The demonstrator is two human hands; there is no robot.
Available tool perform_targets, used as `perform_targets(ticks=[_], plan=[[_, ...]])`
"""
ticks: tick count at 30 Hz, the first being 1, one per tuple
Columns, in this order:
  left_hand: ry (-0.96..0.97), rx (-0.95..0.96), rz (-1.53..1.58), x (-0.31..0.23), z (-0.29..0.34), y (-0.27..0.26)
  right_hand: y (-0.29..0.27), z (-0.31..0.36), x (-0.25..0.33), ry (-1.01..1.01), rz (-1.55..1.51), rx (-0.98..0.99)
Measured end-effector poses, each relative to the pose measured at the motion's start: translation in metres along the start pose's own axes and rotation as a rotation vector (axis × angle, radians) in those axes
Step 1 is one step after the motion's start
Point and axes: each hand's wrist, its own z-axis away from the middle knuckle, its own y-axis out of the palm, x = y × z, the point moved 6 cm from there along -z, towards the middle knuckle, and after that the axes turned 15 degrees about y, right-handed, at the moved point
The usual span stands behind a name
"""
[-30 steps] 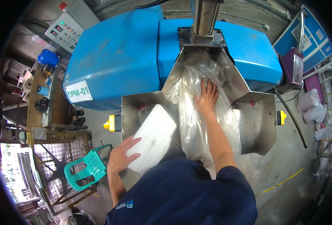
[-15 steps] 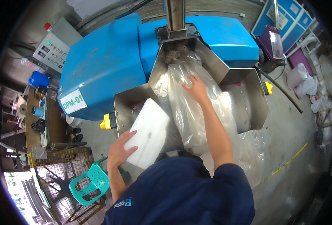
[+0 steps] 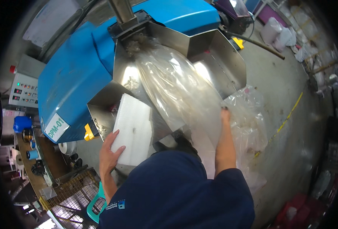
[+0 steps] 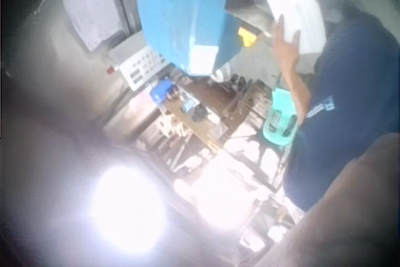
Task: The person places white styrofoam blocks into a clear plastic bag positioned inside the hopper of a blue industrial machine. They repeatedly pick up blocks and push them into the bag, occasionally adjusting the bag's opening to fit the items.
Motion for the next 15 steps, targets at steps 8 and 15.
perform_targets(ticks=[8,15], plan=[[0.003,0.045,-0.054,-0.003,-0.001,-0.003,0.142,0.155,0.006,0.212,-0.319,0.361],[-0.007,0.055,0.006,-0.007,0.001,-0.008,0.09,0.274,0.009,0.379,-0.778,0.81]])
